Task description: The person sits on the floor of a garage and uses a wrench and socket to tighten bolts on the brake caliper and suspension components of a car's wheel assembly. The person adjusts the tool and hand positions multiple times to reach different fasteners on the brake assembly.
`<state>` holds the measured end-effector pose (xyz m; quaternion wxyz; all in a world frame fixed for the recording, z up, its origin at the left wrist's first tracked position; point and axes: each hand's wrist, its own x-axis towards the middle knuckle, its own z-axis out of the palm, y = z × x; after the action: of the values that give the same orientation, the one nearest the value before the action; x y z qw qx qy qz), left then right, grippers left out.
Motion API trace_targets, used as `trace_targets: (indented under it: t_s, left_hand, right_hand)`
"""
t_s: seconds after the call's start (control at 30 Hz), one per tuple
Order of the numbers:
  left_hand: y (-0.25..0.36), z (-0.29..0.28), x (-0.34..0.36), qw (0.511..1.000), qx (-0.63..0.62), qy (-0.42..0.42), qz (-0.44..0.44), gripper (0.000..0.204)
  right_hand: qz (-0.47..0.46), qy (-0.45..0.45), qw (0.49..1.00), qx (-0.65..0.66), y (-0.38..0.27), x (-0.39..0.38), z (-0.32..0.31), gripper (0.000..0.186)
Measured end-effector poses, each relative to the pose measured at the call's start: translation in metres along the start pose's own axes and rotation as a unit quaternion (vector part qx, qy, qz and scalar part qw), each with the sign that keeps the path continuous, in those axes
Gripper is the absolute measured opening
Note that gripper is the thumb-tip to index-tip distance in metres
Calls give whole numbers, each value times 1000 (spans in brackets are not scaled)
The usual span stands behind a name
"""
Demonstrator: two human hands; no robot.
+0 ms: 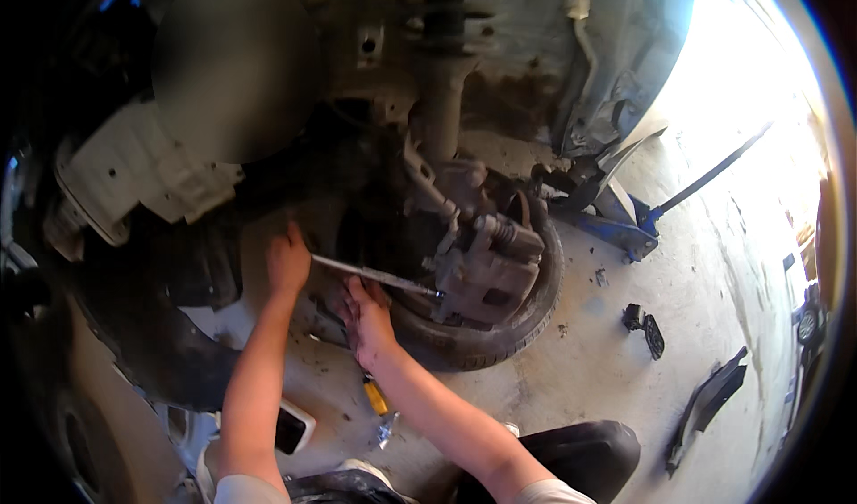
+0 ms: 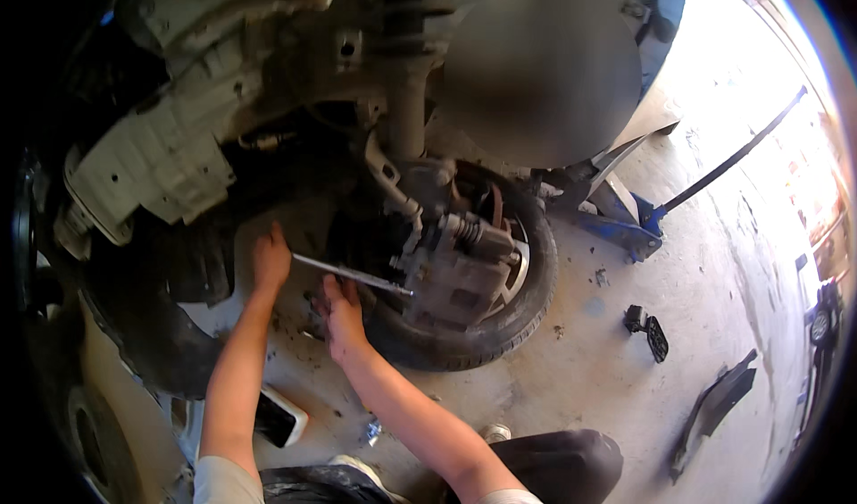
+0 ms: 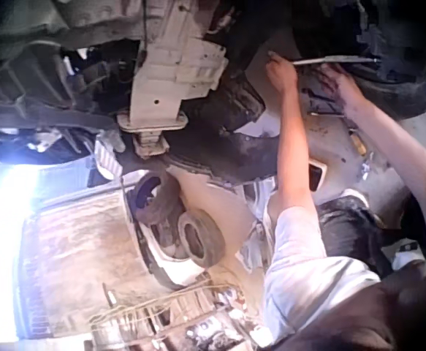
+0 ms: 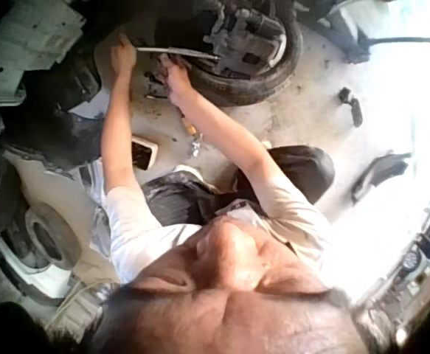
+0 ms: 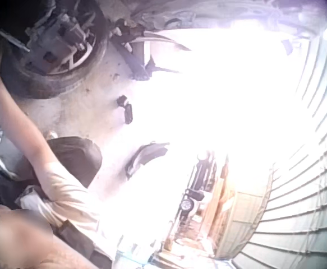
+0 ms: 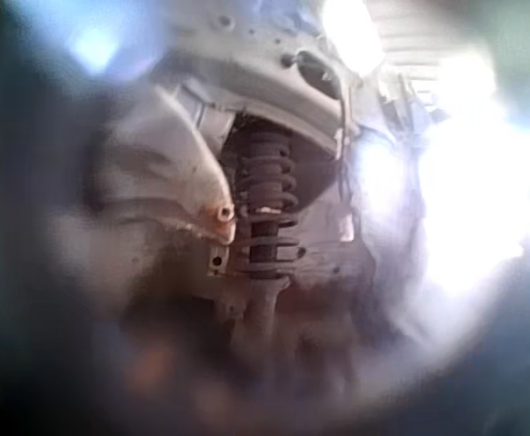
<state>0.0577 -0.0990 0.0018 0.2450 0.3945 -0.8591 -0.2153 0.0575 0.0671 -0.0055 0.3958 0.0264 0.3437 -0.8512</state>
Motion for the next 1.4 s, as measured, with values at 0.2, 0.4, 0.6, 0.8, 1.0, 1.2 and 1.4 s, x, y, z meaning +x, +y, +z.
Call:
trace_targets:
  t_s: [0.2,0.4,0.6,0.8,1.0,1.2,1.4]
  left_hand:
    - [-5,-21,37,959,189,-209,26,58]
    - [17,-79,-36,963,89,-101,234,43]
    - [37,-92,-39,922,298,-143,203,53]
    - [37,-115,18,852,272,-382,233,52]
    - [37,-126,-34,913,-279,-274,-113,45]
    - [7,-90,-23,961,-222,-162,-36,36]
    - [22,-71,9,982,-120,-149,-8,34]
  right_hand:
    - [12,35,986,162,-4,14,22,34]
    - [10,32,979,202,7,15,20,26]
    - [3,24,985,171,7,13,18,28]
    - [2,19,986,166,29,24,5,30]
    - [15,27,973,227,12,15,18,30]
    - [72,62,974,207,4,20,14,33]
    - [63,55,975,203,4,19,10,36]
